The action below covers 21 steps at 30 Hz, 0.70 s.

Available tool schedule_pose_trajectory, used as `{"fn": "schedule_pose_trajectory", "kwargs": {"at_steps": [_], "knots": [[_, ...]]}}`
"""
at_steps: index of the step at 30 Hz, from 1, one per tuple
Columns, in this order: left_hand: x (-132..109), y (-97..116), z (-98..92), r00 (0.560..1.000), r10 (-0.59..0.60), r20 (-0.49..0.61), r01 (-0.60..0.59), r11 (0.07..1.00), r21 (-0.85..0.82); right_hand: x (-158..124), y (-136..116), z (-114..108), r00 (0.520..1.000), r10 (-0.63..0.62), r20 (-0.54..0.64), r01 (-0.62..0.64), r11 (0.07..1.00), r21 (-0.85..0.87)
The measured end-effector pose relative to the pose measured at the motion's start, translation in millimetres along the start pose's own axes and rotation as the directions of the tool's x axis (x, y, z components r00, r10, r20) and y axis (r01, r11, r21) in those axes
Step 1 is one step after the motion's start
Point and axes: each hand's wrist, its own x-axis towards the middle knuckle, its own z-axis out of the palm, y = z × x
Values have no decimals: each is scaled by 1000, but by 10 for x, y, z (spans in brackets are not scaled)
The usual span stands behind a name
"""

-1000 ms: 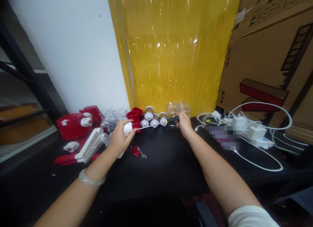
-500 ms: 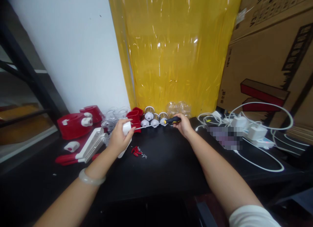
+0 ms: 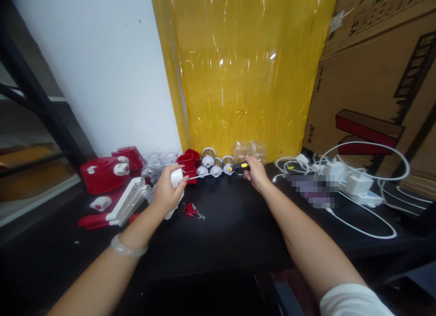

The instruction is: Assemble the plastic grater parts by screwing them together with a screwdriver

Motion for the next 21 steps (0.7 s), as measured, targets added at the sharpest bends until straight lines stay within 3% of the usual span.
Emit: {"fn": "schedule_pose_trajectory", "kwargs": {"at_steps": [4, 10, 21], "knots": [[2, -9, 2, 1000, -4, -2, 4, 1000, -3, 5, -6, 7, 1000, 21, -19, -22, 1000, -17], [4, -8, -8, 1000, -22, 8, 22, 1000, 0, 20, -29, 13, 995, 104, -3, -103, 987, 119], [8, -5, -1, 1000, -5, -9, 6, 999, 45, 41, -16, 43, 999, 19, -43, -14, 992, 122]]}}
